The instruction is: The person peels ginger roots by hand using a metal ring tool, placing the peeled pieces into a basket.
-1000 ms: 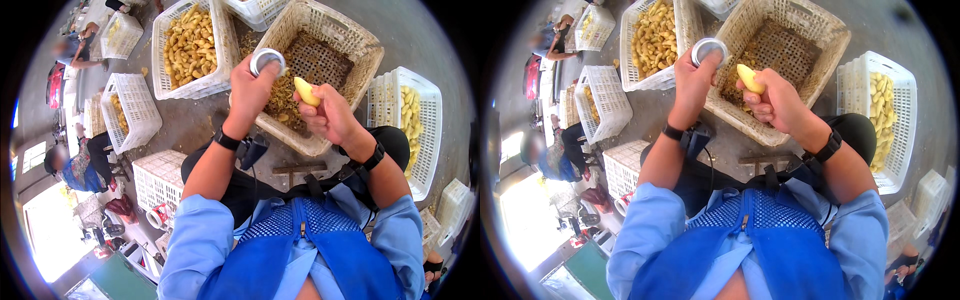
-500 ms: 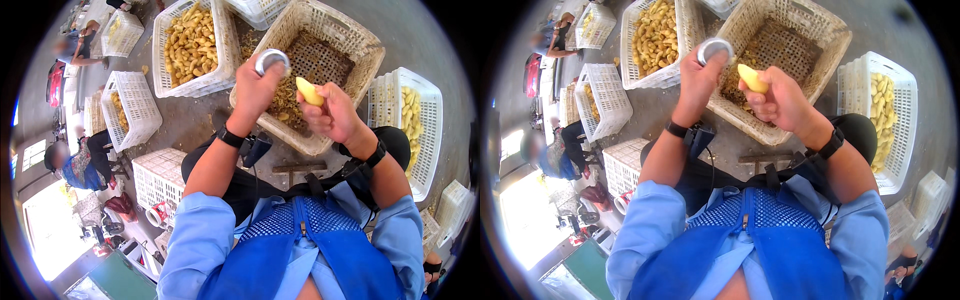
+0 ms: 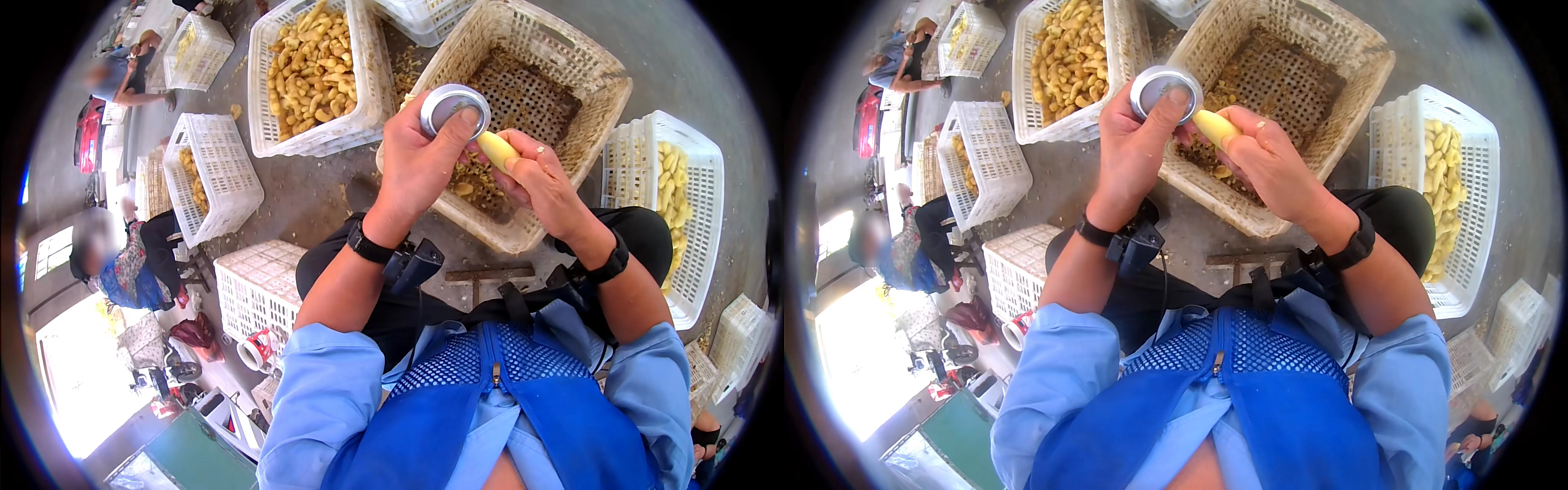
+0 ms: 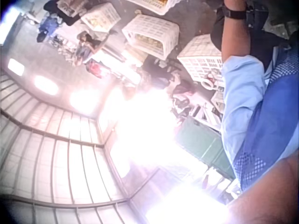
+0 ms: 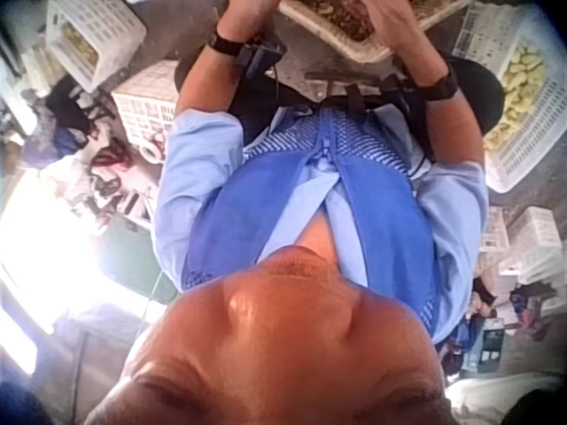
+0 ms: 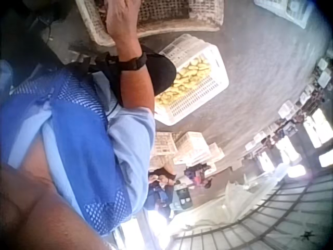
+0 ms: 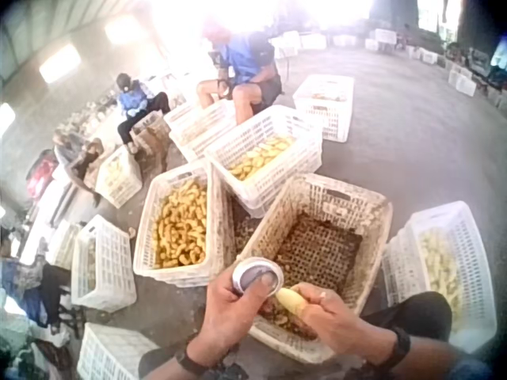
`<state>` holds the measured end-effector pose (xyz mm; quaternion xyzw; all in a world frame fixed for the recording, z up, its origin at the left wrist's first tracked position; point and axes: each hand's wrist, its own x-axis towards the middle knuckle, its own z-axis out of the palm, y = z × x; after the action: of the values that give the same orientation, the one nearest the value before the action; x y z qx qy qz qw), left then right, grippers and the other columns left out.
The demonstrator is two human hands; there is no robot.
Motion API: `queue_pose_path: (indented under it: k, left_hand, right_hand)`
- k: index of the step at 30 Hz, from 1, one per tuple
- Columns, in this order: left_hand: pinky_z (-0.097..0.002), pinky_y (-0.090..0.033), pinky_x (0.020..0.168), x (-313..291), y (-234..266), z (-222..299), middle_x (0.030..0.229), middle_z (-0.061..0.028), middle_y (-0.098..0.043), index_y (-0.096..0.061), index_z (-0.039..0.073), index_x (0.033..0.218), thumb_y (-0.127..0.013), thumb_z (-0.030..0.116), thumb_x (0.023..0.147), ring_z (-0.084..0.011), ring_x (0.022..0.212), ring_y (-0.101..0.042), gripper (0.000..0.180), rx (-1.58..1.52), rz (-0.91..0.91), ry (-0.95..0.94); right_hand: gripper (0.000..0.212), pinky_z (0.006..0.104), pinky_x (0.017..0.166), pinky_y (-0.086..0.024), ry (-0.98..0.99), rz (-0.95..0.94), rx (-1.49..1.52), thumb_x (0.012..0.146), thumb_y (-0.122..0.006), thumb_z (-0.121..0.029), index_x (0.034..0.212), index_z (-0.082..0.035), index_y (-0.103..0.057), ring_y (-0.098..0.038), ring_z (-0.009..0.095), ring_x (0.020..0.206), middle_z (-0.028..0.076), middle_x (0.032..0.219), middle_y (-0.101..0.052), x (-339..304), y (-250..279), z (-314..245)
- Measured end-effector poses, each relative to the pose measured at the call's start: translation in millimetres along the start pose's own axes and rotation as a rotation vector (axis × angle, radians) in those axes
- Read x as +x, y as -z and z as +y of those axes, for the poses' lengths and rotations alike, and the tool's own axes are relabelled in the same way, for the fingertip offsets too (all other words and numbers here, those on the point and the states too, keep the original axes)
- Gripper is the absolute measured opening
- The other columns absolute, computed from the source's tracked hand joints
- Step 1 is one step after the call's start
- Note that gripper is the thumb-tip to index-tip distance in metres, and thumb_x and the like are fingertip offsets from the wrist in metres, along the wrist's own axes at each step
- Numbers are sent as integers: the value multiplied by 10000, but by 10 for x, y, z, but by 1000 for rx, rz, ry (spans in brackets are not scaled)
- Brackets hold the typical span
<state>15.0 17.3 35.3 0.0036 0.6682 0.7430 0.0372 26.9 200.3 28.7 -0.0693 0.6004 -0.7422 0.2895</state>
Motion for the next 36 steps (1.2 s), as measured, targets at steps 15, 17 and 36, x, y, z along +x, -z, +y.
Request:
queue_pose_path:
  k: [15, 17, 36]
  left_hand:
    - [-239, -466, 661, -2, -357, -203, 846, -14, -615, -591, 9, 1006, -645, 97, 952, -60, 774, -537, 117, -94, 168, -82]
    - [-243, -464, 663, 30, -377, -195, 841, -17, -613, -590, 9, 1000, -647, 100, 950, -62, 774, -536, 118, -70, 174, -84]
    - [-258, -474, 627, 108, -392, -298, 849, -36, -626, -593, -4, 1010, -649, 106, 940, -82, 733, -555, 142, 55, 177, -134]
  right_hand:
    - [251, 269, 652, -393, 143, 221, -291, 923, -390, -92, 1073, -19, -578, -456, 95, 726, 12, 813, -512, -5, -74, 103]
    - [250, 256, 640, -380, 124, 263, -254, 919, -382, -87, 1056, -22, -581, -442, 82, 716, 2, 810, -507, 6, -84, 117]
    - [235, 260, 624, -369, 245, 256, -424, 923, -395, -107, 1066, -12, -555, -428, 74, 700, 17, 765, -476, 16, -10, 189]
